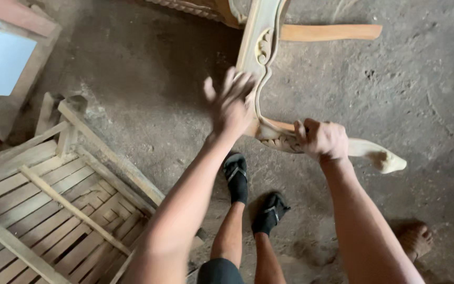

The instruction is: The person sands various parts of a wooden chair frame using a piece of sandpaper held in their hand, moving across the decorative carvings and structural beams.

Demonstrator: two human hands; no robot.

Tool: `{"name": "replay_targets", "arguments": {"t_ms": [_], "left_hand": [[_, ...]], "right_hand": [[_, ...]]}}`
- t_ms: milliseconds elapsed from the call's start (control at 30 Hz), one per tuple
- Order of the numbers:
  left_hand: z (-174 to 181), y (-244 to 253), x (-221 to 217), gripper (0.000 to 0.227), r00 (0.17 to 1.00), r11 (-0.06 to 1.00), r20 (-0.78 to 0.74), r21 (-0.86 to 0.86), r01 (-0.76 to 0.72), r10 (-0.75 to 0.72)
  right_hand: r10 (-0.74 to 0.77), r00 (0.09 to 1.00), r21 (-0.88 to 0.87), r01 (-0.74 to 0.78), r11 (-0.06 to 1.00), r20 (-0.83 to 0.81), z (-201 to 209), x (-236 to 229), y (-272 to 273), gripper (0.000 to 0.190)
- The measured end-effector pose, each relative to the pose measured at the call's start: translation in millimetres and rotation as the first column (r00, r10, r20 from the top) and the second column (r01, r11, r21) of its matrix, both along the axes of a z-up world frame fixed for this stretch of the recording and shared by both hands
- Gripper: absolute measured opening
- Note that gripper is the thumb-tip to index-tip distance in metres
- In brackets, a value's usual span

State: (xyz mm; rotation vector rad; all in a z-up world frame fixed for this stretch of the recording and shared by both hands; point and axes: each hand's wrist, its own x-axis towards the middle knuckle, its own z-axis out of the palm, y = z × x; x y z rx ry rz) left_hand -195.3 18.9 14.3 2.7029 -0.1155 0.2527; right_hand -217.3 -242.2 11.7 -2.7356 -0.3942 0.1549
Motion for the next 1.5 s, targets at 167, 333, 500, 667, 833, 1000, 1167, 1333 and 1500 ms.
{"name": "replay_targets", "arguments": {"t_ms": [167, 333, 500, 667, 833, 1000, 1167, 1333, 1500], "left_hand": [[9, -9, -74, 0.040, 1.000, 0.985, 0.004, 0.171, 0.003, -0.003], [-5, -22, -3, 0.034, 0.979, 0.999, -0.202, 0.030, 0.026, -0.020], [-4, -30, 14, 0.024, 0.997, 0.970, -0.078, 0.240, 0.030, -0.011], [15, -23, -38, 0.038, 0.980, 0.985, -0.148, 0.090, 0.150, -0.136], [-7, -52, 68, 0.030, 0.855, 0.940, -0.498, 0.199, 0.277, -0.146], [23, 3, 6, 0.038, 0.896, 0.914, -0.178, -0.087, 0.397, -0.406], [14, -16, 98, 0.050, 0.797, 0.816, -0.270, 0.059, 0.575, -0.541], [61, 19, 63, 0.041, 0.557, 0.629, -0.369, -0.108, 0.770, -0.744], [58, 23, 95, 0.043, 0.750, 0.838, -0.470, 0.040, 0.545, -0.465]], "right_hand": [[0.032, 0.999, 0.001, -0.032, 0.999, 0.009, 0, -4, 1, 0.042], [0.003, 0.997, 0.034, 0.000, 0.999, -0.083, 5, -1, 1, 0.043], [0.015, 0.999, 0.021, -0.014, 1.000, -0.048, 9, 5, 1, 0.042], [0.002, 1.000, 0.043, -0.001, 0.999, -0.009, 7, -5, 0, 0.043], [-0.002, 0.988, -0.016, 0.000, 1.000, -0.151, -3, -1, 1, 0.037], [-0.051, 0.994, -0.029, 0.048, 0.998, -0.100, 7, 5, 5, 0.039], [-0.048, 0.999, 0.038, 0.048, 0.998, 0.001, 2, -1, 0, 0.040], [-0.022, 0.994, 0.107, 0.011, 0.994, 0.110, -1, 2, -2, 0.041], [-0.044, 0.999, 0.107, 0.042, 0.993, 0.014, -1, 2, -1, 0.041]]}}
